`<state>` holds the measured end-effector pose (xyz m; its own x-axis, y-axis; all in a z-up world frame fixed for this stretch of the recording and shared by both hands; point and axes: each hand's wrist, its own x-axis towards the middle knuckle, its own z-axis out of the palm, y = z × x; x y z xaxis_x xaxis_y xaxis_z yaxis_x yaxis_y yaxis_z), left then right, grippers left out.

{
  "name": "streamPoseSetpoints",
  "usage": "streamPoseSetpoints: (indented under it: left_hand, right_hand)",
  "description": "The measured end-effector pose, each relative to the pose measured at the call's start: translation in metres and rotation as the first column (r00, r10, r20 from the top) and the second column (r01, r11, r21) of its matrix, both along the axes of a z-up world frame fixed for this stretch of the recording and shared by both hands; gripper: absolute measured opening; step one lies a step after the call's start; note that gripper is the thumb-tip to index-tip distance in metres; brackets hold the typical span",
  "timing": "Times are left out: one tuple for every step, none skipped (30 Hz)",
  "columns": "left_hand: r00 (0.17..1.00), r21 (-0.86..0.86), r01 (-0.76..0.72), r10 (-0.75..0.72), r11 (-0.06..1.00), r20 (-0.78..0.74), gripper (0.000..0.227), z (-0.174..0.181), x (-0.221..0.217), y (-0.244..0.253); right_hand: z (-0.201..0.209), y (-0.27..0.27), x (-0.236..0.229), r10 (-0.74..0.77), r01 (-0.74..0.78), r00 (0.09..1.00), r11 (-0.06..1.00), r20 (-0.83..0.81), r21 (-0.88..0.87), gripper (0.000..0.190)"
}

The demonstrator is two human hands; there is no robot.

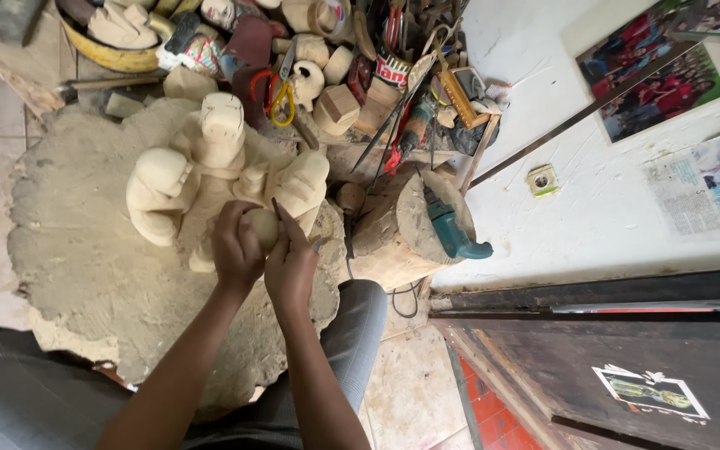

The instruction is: Carving details into a wooden sculpture using a small hand tool

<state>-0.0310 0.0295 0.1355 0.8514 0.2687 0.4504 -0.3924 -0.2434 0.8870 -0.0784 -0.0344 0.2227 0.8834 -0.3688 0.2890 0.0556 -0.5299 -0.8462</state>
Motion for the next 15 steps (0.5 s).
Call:
streamPoseSetpoints:
  left_hand:
    - [1.0, 0.002, 0.002, -0.002, 1.0, 0.01, 0.037, -0.005, 0.002, -0.002]
    - [1.0, 0.044, -0.023, 0.023, 0.999, -0.003, 0.036, -0.01, 0.004, -0.003]
    - [0.998, 0.086, -0.052, 0.055, 0.995, -0.025, 0.036, -0.017, 0.0, -0.004]
    - [0.998, 0.088, -0.056, 0.058, 0.995, -0.026, 0.036, -0.014, -0.002, -0.003]
    - [0.997, 0.09, -0.075, 0.076, 0.993, 0.002, 0.036, -0.011, -0.001, -0.003]
    - [0.995, 0.092, -0.095, 0.093, 0.991, 0.029, 0.037, -0.008, -0.001, -0.004]
    - [0.996, 0.091, -0.087, 0.084, 0.992, 0.036, 0.037, -0.009, 0.002, -0.005]
    - [0.996, 0.087, -0.087, 0.085, 0.992, 0.034, 0.037, -0.01, 0.003, -0.005]
    - [0.995, 0.084, -0.096, 0.095, 0.992, 0.021, 0.037, -0.013, -0.002, -0.004]
    - [0.995, 0.085, -0.098, 0.097, 0.992, 0.017, 0.037, -0.012, -0.003, -0.004]
    - [0.996, 0.09, -0.089, 0.087, 0.992, 0.023, 0.038, -0.01, -0.002, -0.004]
    - [0.997, 0.094, -0.079, 0.077, 0.992, 0.028, 0.038, -0.009, -0.001, -0.004]
    - [0.996, 0.091, -0.079, 0.076, 0.993, 0.037, 0.038, -0.011, -0.001, -0.004]
    - [0.997, 0.094, -0.074, 0.072, 0.993, 0.033, 0.037, -0.012, 0.0, -0.004]
    - [0.997, 0.097, -0.075, 0.073, 0.992, 0.025, 0.036, -0.015, -0.002, -0.003]
  right_hand:
    - [0.001, -0.001, 0.002, -0.002, 0.002, 1.0, 1.0, 0.01, 0.002, 0.033]
    - [0.002, -0.003, 0.005, -0.003, 0.003, 1.0, 1.0, -0.025, 0.019, 0.032]
    - [0.002, -0.003, 0.002, 0.003, -0.001, 0.998, 0.999, -0.071, 0.036, 0.031]
    - [0.0, -0.002, -0.004, 0.007, -0.004, 0.997, 0.999, -0.071, 0.038, 0.031]
    - [-0.003, -0.002, -0.008, 0.018, -0.017, 1.0, 0.999, 0.003, -0.044, 0.035]
    - [-0.005, -0.003, -0.012, 0.034, -0.024, 0.996, 0.992, 0.077, -0.125, 0.04]
    - [-0.013, -0.004, -0.014, 0.026, -0.015, 0.996, 0.992, 0.085, -0.126, 0.04]
    - [-0.021, -0.006, -0.016, 0.017, 0.002, 0.993, 0.985, 0.115, -0.17, 0.04]
    - [-0.03, -0.007, -0.024, 0.02, 0.009, 0.991, 0.977, 0.134, -0.213, 0.041]
    - [-0.032, -0.007, -0.023, 0.022, 0.006, 0.991, 0.977, 0.13, -0.213, 0.041]
    - [-0.033, -0.007, -0.021, 0.018, 0.024, 0.988, 0.964, 0.155, -0.264, 0.04]
    - [-0.034, -0.008, -0.019, 0.015, 0.043, 0.984, 0.948, 0.18, -0.314, 0.04]
    - [-0.034, -0.008, -0.017, 0.014, 0.047, 0.982, 0.948, 0.189, -0.316, 0.04]
    - [-0.034, -0.008, -0.015, 0.013, 0.05, 0.983, 0.942, 0.185, -0.331, 0.039]
    - [-0.034, -0.008, -0.015, 0.017, 0.047, 0.984, 0.937, 0.179, -0.346, 0.038]
